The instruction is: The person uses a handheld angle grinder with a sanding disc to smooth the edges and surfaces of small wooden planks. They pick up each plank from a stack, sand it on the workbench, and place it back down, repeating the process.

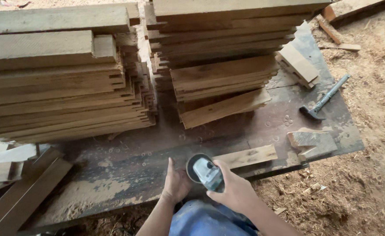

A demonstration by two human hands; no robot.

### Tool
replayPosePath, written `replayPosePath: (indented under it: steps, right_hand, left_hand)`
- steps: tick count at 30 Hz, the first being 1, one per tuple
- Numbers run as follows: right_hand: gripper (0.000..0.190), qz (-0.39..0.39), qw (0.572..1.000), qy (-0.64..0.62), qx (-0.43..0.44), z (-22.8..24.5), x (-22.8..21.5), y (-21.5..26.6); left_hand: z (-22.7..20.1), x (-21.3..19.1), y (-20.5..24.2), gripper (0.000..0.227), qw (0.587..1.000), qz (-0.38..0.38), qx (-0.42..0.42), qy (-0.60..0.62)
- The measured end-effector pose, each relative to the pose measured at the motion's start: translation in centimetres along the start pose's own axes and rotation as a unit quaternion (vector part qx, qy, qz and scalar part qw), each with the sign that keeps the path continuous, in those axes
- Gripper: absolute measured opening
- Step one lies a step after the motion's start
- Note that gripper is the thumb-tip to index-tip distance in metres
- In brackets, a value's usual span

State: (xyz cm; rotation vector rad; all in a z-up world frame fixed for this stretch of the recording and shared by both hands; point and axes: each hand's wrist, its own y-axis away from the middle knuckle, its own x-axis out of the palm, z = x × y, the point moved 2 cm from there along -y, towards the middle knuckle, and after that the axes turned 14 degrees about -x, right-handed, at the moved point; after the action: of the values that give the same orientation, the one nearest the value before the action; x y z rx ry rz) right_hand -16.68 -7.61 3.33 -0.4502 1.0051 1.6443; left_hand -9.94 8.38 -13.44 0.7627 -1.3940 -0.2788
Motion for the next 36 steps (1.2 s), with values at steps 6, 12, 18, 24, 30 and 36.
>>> replayPosePath:
  steps: [6,12,18,24,30,36]
  right_hand:
    - [0.102,-0.030,0.999,0.004,0.031,-1.0,0.6,-0.6]
    - [0.099,-0.020,1.000,0.000,-0.004,-1.3,-0.1,-0.3]
    - [0.096,-0.043,0.998,-0.001,0.038,-1.6,0.0,-0.6]
    - [0.094,-0.015,1.000,-0.014,0.001,-0.8,0.5,0.1]
    - [0.094,-0.025,0.995,-0.017,0.098,-3.4,-1.6,1.3]
    - [0.098,-0.080,0.991,0.008,0.109,-7.4,-2.8,2.4]
  left_hand:
    - [-0.1,0.0,-0.3,0.107,0.998,0.067,0.010,-0.008]
    - [-0.3,-0.6,-0.7,0.105,0.997,0.080,0.012,-0.005]
    - [0.1,-1.5,-1.2,0.109,0.998,0.058,0.008,-0.020]
    - [-0.1,-1.1,-0.7,0.106,1.000,-0.023,-0.010,-0.002]
    - [-0.2,-0.6,-0.5,0.104,0.998,0.038,0.016,-0.043]
    - [0.2,-0.9,-1.6,0.102,0.999,0.014,0.025,-0.043]
